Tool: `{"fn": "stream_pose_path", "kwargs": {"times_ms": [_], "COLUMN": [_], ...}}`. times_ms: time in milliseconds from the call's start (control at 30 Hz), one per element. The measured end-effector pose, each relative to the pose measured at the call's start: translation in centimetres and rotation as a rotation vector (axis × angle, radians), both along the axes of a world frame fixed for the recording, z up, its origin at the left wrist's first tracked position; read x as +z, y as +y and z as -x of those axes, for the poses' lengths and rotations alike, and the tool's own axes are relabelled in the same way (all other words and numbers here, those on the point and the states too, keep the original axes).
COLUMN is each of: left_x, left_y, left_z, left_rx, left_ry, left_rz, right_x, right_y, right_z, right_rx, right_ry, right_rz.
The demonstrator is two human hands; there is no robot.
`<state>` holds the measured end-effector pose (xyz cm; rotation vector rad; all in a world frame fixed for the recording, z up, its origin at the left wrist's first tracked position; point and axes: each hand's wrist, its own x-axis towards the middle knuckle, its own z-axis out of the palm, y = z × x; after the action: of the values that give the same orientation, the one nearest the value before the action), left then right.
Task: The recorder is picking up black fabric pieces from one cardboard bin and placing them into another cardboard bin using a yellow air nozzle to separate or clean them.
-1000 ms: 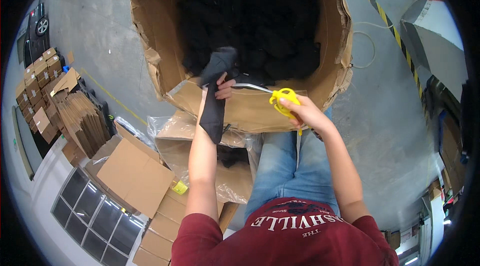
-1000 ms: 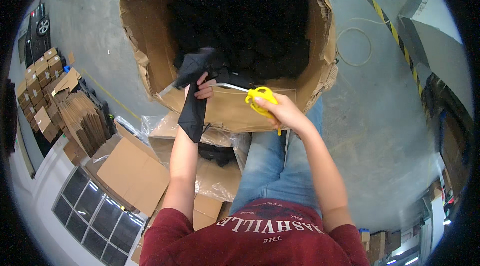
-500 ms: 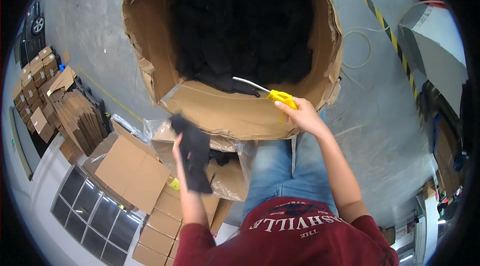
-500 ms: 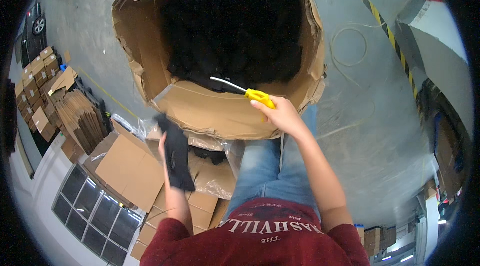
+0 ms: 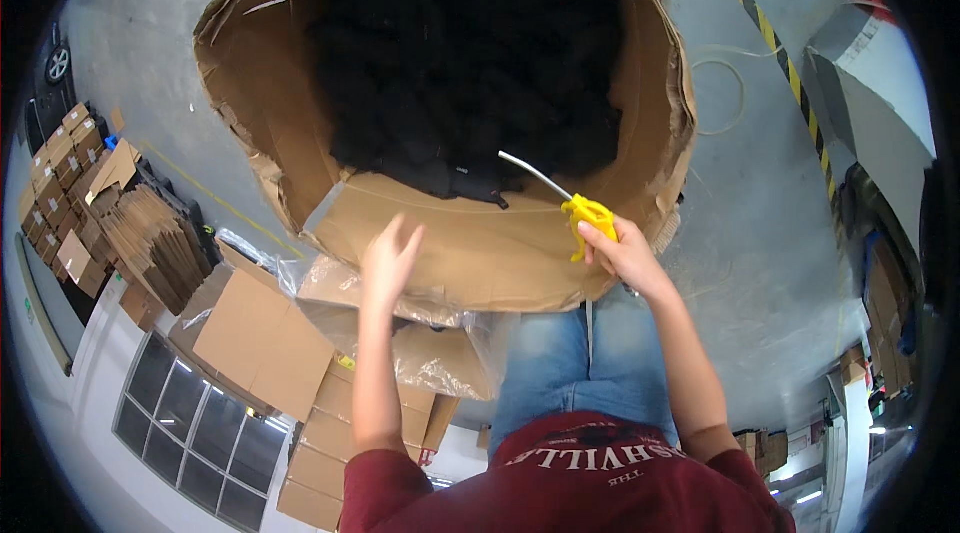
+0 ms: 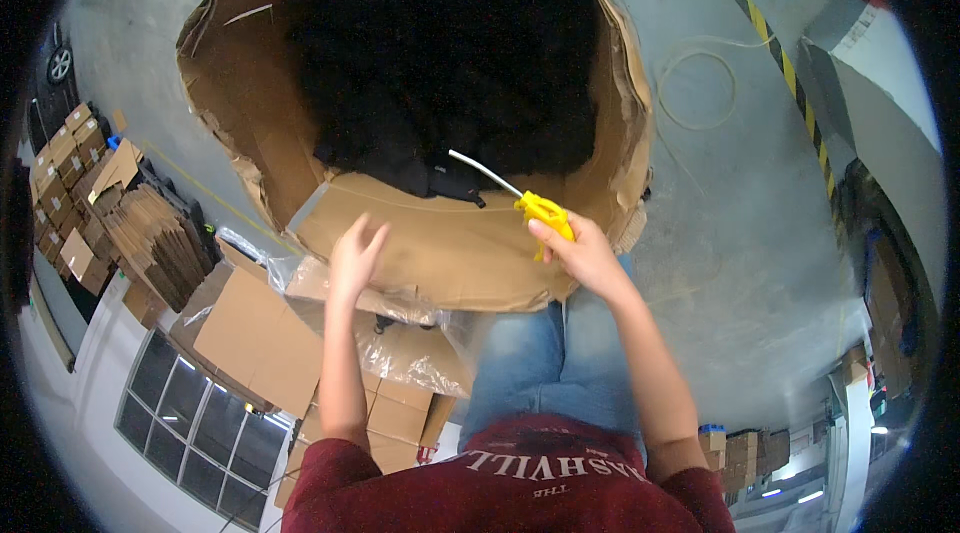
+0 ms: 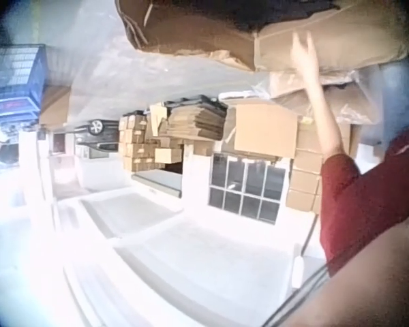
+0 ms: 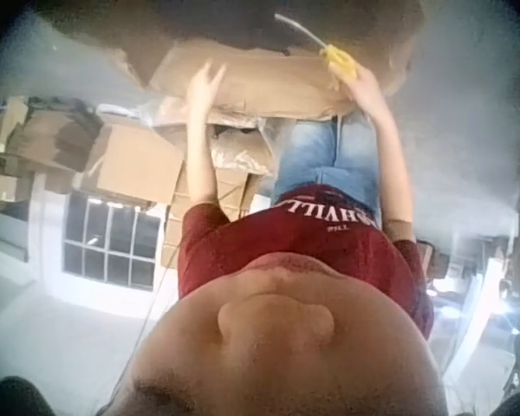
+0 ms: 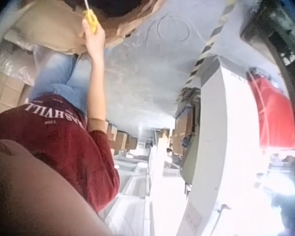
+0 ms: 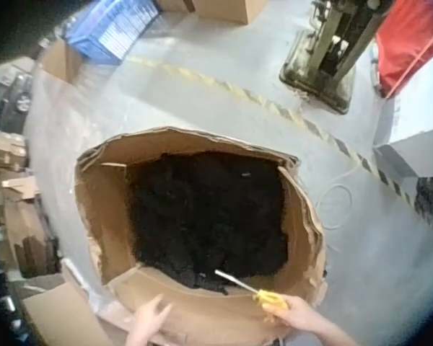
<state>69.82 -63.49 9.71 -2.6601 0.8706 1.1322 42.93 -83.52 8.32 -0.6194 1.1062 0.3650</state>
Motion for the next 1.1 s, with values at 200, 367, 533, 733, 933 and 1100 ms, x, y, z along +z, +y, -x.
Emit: {"fn": "stream_pose_path", "kwargs": {"times_ms": [200,367,533,733,933,1100], "left_x": [-22.9,-25.6,-18.1,-9.0,-5.8,-7.3], "left_y": [-4.0,-3.5,-5.1,-4.1,-0.8,3.5], "left_z": [-7.8,-9.1,-8.2,-5.9,-3.4,-2.1], "left_rx": [-1.454,-1.469,-0.365,0.662,1.235,1.086], "left_ry": [-0.286,-0.061,0.056,0.225,0.400,0.700], "left_rz": [-0.174,-0.330,-0.077,0.819,0.713,0.983], "right_x": [-0.3,-0.6,-0.7,-0.4,0.7,0.7], "right_y": [0.3,1.4,0.4,1.8,2.6,4.7], "right_z": [-1.7,-1.0,-1.9,-3.2,-4.3,-4.9], "right_rx": [-0.015,-0.136,-0.081,0.044,0.174,0.229], "right_ry": [-0.030,-0.078,-0.028,0.069,-0.044,-0.112], "right_rz": [-0.114,0.059,-0.050,0.134,0.118,0.091]}}
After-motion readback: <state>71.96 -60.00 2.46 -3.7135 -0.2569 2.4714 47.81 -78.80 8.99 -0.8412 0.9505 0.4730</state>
